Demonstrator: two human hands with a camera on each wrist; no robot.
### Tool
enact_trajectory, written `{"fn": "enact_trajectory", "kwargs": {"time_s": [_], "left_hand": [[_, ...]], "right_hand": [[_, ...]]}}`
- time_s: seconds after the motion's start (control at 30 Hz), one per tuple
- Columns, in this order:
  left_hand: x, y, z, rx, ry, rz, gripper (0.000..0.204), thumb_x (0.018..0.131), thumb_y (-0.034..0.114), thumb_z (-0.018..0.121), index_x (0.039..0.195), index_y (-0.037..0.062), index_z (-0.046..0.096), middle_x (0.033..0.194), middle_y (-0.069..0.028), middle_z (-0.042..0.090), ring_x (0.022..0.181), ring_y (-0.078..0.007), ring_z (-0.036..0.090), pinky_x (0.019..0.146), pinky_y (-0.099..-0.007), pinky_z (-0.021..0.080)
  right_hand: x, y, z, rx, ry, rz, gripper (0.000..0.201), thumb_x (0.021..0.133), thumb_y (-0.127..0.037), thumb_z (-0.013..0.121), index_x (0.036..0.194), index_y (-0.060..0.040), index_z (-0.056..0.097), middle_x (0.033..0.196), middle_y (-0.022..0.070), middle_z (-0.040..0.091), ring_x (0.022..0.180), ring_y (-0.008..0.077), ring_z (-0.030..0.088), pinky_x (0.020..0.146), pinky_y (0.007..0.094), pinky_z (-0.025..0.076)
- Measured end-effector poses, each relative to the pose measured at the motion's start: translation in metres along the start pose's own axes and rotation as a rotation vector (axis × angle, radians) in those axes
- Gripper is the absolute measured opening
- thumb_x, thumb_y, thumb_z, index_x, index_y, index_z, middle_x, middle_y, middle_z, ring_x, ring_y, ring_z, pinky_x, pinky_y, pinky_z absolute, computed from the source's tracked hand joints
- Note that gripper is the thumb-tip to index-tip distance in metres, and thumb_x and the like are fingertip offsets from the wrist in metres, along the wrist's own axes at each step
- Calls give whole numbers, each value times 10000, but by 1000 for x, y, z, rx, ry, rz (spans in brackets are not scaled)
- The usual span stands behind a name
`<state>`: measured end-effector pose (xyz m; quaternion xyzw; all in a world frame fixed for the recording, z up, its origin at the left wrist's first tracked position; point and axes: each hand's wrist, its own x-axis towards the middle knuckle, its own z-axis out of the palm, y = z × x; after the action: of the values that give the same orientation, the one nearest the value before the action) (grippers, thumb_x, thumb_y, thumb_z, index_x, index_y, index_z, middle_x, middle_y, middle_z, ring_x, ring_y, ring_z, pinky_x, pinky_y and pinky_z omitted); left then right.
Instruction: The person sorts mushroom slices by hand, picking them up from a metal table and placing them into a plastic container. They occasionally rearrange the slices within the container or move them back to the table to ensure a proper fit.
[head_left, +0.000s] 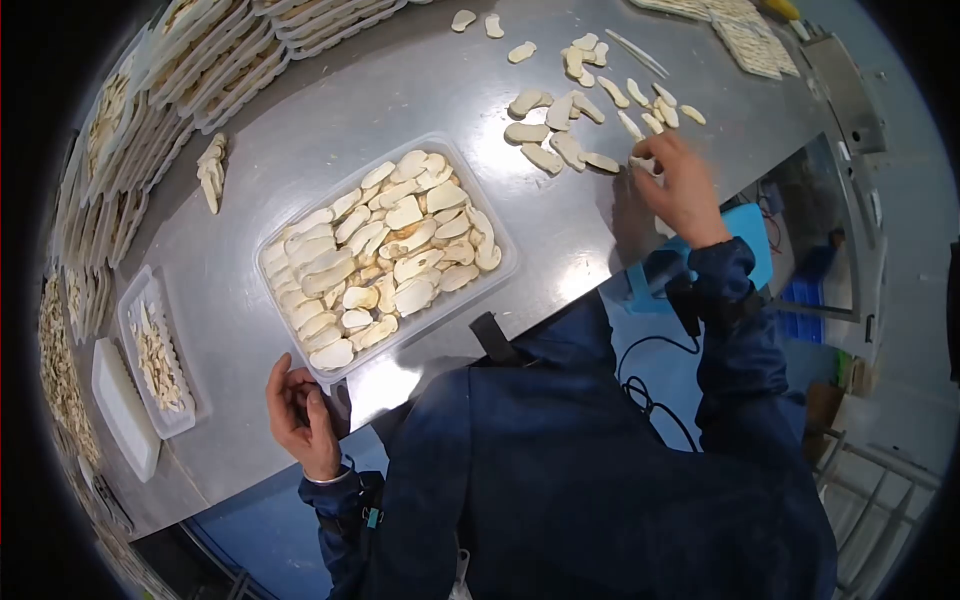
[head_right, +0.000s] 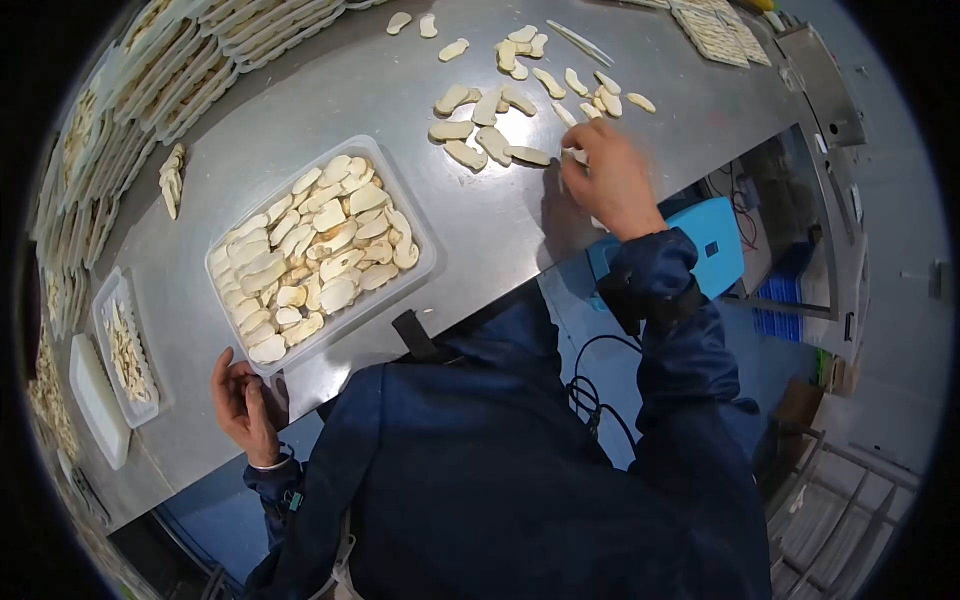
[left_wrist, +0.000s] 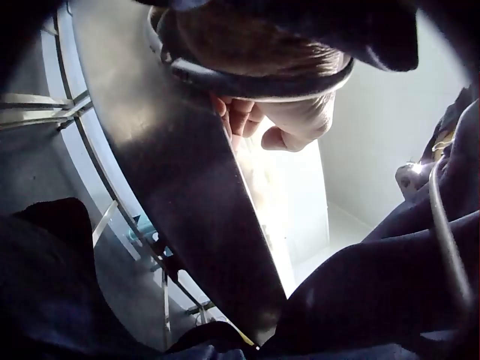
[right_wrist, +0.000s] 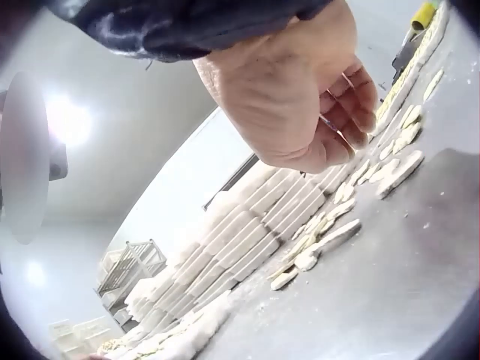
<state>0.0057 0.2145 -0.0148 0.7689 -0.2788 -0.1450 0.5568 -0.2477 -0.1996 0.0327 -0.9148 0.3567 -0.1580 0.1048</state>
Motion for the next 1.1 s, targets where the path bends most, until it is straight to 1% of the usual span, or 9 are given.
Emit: {"fn": "enact_trajectory", "kwargs": {"time_s": [0.07, 0.2, 0.33, 0.43, 0.6, 0.8, 0.9, 1.0, 1.1], "left_hand": [[-1, 1, -1, 1, -8, -12, 439, 903, 40, 510, 1337, -20, 476, 996, -69, 571, 855, -107, 509, 748, -215, 401], [0, 0, -2, -3, -15, 16, 437, 902, 39, 514, 1334, -18, 482, 994, -67, 574, 844, -103, 510, 740, -214, 403], [0, 0, 1, -23, 18, 23, 456, 880, -8, 509, 1335, -21, 473, 971, -69, 589, 747, -59, 481, 668, -187, 389], [0, 0, 2, -31, 33, 10, 464, 850, -30, 504, 1314, -27, 491, 959, -63, 588, 746, -67, 494, 687, -193, 406], [4, 5, 3, -20, 27, 38, 476, 812, -40, 504, 1289, -31, 513, 916, -64, 600, 743, -80, 490, 687, -201, 403], [1, 4, -3, -16, -23, -11, 454, 870, -1, 529, 1322, -24, 482, 947, -65, 587, 818, -97, 515, 770, -224, 414], [3, 2, -3, -5, -28, 22, 461, 858, -4, 521, 1318, -25, 486, 939, -65, 592, 798, -86, 500, 742, -213, 400], [5, 1, 0, 24, 36, 72, 483, 777, -24, 530, 1260, -13, 551, 865, -50, 635, 695, -73, 483, 647, -207, 386], [5, 1, 0, 30, 45, 65, 484, 774, -24, 533, 1257, -10, 555, 863, -44, 637, 690, -73, 483, 641, -209, 383]], "right_hand": [[-4, -15, 11, 116, -5, -10, 197, 803, -138, 637, 971, -38, 616, 913, 142, 601, 808, 338, 611, 711, 422, 486], [0, -19, 26, 38, -15, 6, 192, 809, -157, 650, 947, -31, 606, 933, 142, 593, 816, 333, 614, 716, 411, 492], [0, -16, 28, 111, 1, 46, 186, 803, -155, 652, 915, -19, 590, 893, 145, 585, 812, 330, 608, 712, 407, 486], [-1, -15, 28, 125, 10, 42, 180, 793, -142, 657, 891, -16, 573, 841, 142, 568, 781, 323, 589, 682, 388, 469], [12, -98, 11, 265, 75, -240, 213, 743, -103, 680, 900, -18, 564, 830, 127, 557, 760, 309, 571, 681, 385, 456], [6, -211, 53, 391, 21, -612, 217, 716, -72, 666, 886, -31, 538, 850, 124, 524, 819, 307, 537, 711, 404, 414], [3, -235, 73, 379, -37, -671, 202, 725, -81, 664, 873, -20, 540, 849, 116, 521, 836, 276, 534, 734, 390, 415], [4, -243, 85, 347, -33, -708, 196, 729, -82, 664, 868, -14, 542, 854, 109, 523, 836, 255, 531, 745, 378, 416], [5, -245, 89, 322, -35, -721, 197, 729, -81, 665, 870, -13, 545, 855, 106, 525, 835, 244, 530, 752, 366, 416]]}}
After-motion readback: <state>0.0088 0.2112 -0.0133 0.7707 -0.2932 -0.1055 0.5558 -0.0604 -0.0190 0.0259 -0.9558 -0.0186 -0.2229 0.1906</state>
